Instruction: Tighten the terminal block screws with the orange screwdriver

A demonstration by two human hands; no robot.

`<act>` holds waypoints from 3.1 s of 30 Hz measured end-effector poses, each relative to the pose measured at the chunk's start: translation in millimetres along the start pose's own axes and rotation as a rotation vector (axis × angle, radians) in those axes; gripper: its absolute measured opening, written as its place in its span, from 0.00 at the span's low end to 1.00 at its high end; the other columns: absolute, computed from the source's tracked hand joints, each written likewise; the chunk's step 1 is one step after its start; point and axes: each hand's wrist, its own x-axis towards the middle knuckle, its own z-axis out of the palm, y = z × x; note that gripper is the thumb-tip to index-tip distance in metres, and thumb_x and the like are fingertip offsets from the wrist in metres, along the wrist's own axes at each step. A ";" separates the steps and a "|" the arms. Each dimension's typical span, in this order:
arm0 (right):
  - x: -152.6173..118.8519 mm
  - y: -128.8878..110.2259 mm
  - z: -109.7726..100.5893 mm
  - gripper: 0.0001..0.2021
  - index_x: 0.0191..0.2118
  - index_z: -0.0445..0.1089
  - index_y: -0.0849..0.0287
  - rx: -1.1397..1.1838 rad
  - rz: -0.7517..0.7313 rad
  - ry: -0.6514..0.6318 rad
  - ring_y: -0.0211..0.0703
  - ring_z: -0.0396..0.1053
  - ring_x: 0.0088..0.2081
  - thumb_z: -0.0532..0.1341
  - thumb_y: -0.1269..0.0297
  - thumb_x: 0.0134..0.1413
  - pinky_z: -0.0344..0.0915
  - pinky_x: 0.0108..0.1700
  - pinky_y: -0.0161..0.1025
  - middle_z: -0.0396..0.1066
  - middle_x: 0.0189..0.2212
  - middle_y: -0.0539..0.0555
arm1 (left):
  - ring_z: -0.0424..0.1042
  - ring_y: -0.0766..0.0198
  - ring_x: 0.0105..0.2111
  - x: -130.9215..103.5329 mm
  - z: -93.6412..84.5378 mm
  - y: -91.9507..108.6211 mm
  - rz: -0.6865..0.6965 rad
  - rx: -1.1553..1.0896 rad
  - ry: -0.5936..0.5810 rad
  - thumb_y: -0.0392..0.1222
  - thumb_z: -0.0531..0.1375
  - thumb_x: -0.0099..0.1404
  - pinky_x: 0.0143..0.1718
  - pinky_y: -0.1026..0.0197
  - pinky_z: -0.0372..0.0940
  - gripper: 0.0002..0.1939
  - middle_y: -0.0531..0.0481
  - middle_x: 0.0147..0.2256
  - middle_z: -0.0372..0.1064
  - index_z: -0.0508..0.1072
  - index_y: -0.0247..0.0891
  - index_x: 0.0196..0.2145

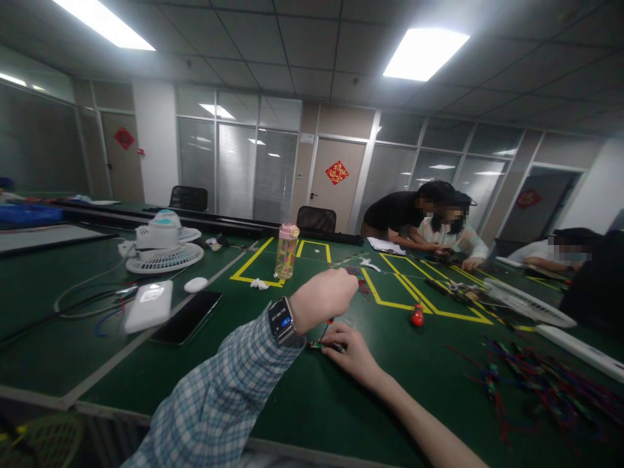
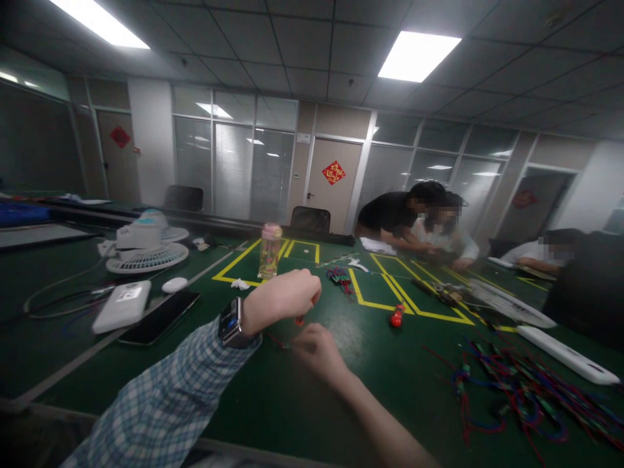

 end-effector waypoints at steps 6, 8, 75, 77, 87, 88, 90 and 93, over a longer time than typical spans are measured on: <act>0.6 -3.1 -1.4 0.07 0.32 0.78 0.59 0.025 0.007 -0.013 0.44 0.69 0.36 0.63 0.75 0.48 0.64 0.38 0.37 0.73 0.32 0.55 | 0.72 0.60 0.37 -3.3 -2.6 -9.8 -0.040 -0.084 -0.116 0.28 0.56 0.56 0.32 0.65 0.65 0.11 0.44 0.37 0.71 0.73 0.36 0.35; 1.1 -3.0 -1.2 0.07 0.31 0.78 0.59 0.032 0.008 -0.012 0.42 0.69 0.34 0.63 0.75 0.47 0.64 0.37 0.36 0.73 0.31 0.54 | 0.72 0.60 0.38 -4.1 -5.0 -13.4 -0.074 -0.099 -0.125 0.27 0.55 0.55 0.34 0.64 0.65 0.11 0.45 0.37 0.71 0.73 0.36 0.35; 1.5 0.4 5.2 0.03 0.26 0.73 0.61 0.080 -0.022 0.042 0.36 0.63 0.26 0.63 0.74 0.46 0.59 0.28 0.32 0.68 0.26 0.51 | 0.68 0.65 0.37 -21.8 94.6 0.8 -0.041 -0.657 0.934 0.33 0.53 0.67 0.39 0.63 0.64 0.09 0.48 0.36 0.67 0.71 0.36 0.41; 1.5 0.4 5.3 0.03 0.26 0.73 0.61 0.082 -0.024 0.038 0.35 0.63 0.25 0.63 0.73 0.47 0.59 0.28 0.32 0.68 0.26 0.51 | 0.67 0.65 0.34 -20.4 94.9 1.2 -0.063 -0.669 0.949 0.36 0.57 0.65 0.37 0.63 0.63 0.05 0.49 0.34 0.64 0.72 0.37 0.37; 1.4 -1.2 4.3 0.03 0.25 0.72 0.61 0.064 -0.025 0.038 0.35 0.62 0.25 0.63 0.72 0.47 0.60 0.28 0.32 0.68 0.26 0.51 | 0.68 0.63 0.40 -23.3 95.4 0.2 0.012 -0.766 0.808 0.34 0.45 0.70 0.43 0.60 0.64 0.15 0.46 0.40 0.67 0.69 0.37 0.46; 1.4 -1.4 4.1 0.03 0.25 0.72 0.61 0.064 -0.027 0.036 0.35 0.62 0.25 0.63 0.72 0.47 0.60 0.28 0.32 0.68 0.26 0.51 | 0.68 0.64 0.39 -23.4 95.5 0.7 0.021 -0.763 0.802 0.34 0.46 0.70 0.42 0.61 0.64 0.15 0.46 0.40 0.68 0.69 0.37 0.47; 1.6 -1.4 4.2 0.03 0.26 0.72 0.62 0.058 -0.028 0.034 0.35 0.62 0.25 0.63 0.72 0.47 0.59 0.28 0.32 0.68 0.26 0.51 | 0.68 0.64 0.38 -23.0 96.2 1.7 0.036 -0.740 0.803 0.34 0.47 0.69 0.41 0.61 0.64 0.14 0.47 0.38 0.68 0.69 0.37 0.47; 2.1 -1.0 4.9 0.02 0.26 0.73 0.62 0.046 -0.024 0.041 0.35 0.62 0.24 0.63 0.72 0.47 0.58 0.27 0.32 0.67 0.24 0.50 | 0.68 0.65 0.36 -21.5 99.1 2.9 0.033 -0.689 0.821 0.36 0.50 0.69 0.39 0.62 0.64 0.12 0.48 0.36 0.67 0.70 0.39 0.46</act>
